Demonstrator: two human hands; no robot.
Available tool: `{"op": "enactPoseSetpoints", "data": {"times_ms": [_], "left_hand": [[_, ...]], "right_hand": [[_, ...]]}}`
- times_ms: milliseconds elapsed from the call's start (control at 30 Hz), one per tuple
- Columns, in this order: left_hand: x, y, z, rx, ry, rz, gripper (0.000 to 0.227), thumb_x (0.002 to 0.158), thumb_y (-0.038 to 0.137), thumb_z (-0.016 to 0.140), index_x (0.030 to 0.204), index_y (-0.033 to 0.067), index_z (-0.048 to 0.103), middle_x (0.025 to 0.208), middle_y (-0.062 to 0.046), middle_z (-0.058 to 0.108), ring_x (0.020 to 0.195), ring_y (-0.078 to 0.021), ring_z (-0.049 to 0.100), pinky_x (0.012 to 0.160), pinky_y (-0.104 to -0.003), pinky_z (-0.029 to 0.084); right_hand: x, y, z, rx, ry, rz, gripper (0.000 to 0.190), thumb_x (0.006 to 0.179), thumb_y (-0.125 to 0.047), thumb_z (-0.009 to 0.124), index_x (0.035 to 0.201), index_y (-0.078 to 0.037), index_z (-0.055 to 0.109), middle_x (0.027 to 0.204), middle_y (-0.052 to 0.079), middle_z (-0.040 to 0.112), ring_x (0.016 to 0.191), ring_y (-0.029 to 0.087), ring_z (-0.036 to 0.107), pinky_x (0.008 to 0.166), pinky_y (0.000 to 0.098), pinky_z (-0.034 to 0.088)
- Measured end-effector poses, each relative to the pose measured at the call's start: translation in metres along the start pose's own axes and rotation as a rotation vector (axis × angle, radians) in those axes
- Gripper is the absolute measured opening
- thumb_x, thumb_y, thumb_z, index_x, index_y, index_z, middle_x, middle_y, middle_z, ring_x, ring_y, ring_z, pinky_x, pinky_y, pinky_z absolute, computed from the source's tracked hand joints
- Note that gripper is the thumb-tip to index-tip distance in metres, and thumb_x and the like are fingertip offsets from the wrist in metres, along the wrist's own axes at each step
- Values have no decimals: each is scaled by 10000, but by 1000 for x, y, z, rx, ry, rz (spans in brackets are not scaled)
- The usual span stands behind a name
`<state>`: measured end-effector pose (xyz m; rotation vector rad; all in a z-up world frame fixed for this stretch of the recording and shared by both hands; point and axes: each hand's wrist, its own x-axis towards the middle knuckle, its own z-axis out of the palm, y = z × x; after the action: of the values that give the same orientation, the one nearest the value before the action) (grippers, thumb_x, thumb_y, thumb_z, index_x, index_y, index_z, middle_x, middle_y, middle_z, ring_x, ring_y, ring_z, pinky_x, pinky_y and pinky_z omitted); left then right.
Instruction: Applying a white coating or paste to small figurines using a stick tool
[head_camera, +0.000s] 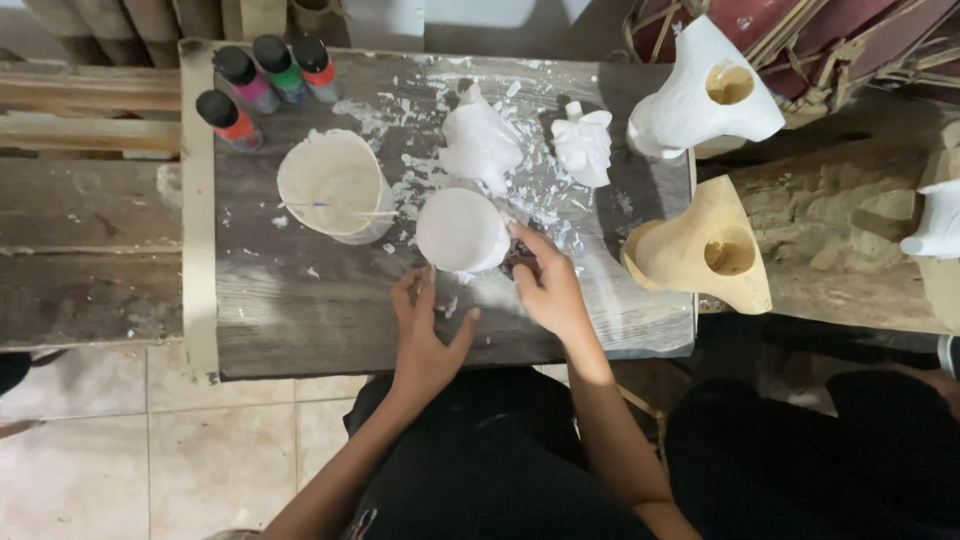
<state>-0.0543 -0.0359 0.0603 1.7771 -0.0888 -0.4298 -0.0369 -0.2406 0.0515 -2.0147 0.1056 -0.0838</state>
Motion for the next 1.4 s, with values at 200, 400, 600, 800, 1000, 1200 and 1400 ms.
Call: {"op": "enactPoseSetpoints", "data": {"times_ms": [200, 400, 600, 800, 1000, 1200, 1400], "left_hand": [[-2, -6, 8, -68, 41, -30, 861, 969, 198, 681, 1617, -43, 168, 1476, -310, 204, 1200, -363, 521, 897, -448, 558], [0, -19, 13, -88, 68, -37, 815, 971, 143, 656, 1614, -44, 192, 1456, -323, 284, 1219, -408, 554, 898, -454, 585], [2, -24, 18, -181, 88, -100, 801, 975, 119, 633, 1639, 8, 199, 1445, -246, 300, 1176, -306, 531, 864, -379, 583], [1, -28, 22, -223, 117, -107, 821, 958, 95, 655, 1642, 27, 207, 1458, -272, 287, 1211, -329, 506, 875, -398, 576], [1, -14, 16, -197, 93, -102, 796, 984, 141, 623, 1645, 25, 196, 1472, -287, 292, 1239, -376, 502, 900, -462, 553], [1, -18, 20, -235, 117, -92, 792, 997, 151, 599, 1655, 47, 172, 1484, -274, 281, 1253, -357, 492, 915, -469, 550], [7, -1, 10, -167, 162, -92, 769, 982, 147, 608, 1646, 66, 227, 1454, -287, 335, 1246, -415, 521, 892, -507, 559]], "right_hand": [[-5, 8, 3, 71, -12, 39, 596, 841, 143, 561, 1433, 79, 560, 1337, 342, 612, 1278, 433, 590, 1040, 484, 517], [-7, 9, 5, 101, -21, 56, 592, 843, 163, 543, 1431, 104, 544, 1385, 390, 558, 1287, 460, 572, 1026, 521, 521], [2, 3, 1, 52, -61, -34, 587, 816, 140, 573, 1403, 142, 535, 1373, 368, 564, 1320, 488, 537, 1069, 534, 481], [4, 8, -1, 56, -77, -62, 594, 810, 132, 567, 1404, 118, 547, 1384, 318, 578, 1343, 456, 530, 1084, 519, 470], [9, -12, -1, 76, -89, -65, 557, 812, 140, 551, 1368, 158, 545, 1352, 358, 573, 1300, 515, 542, 1061, 564, 480], [11, -11, -5, 62, -107, -47, 536, 828, 109, 554, 1362, 159, 540, 1341, 356, 570, 1278, 521, 554, 1027, 575, 500], [9, -31, -1, -4, -89, -29, 527, 841, 81, 557, 1361, 162, 549, 1290, 331, 603, 1257, 489, 584, 1041, 549, 499]]}}
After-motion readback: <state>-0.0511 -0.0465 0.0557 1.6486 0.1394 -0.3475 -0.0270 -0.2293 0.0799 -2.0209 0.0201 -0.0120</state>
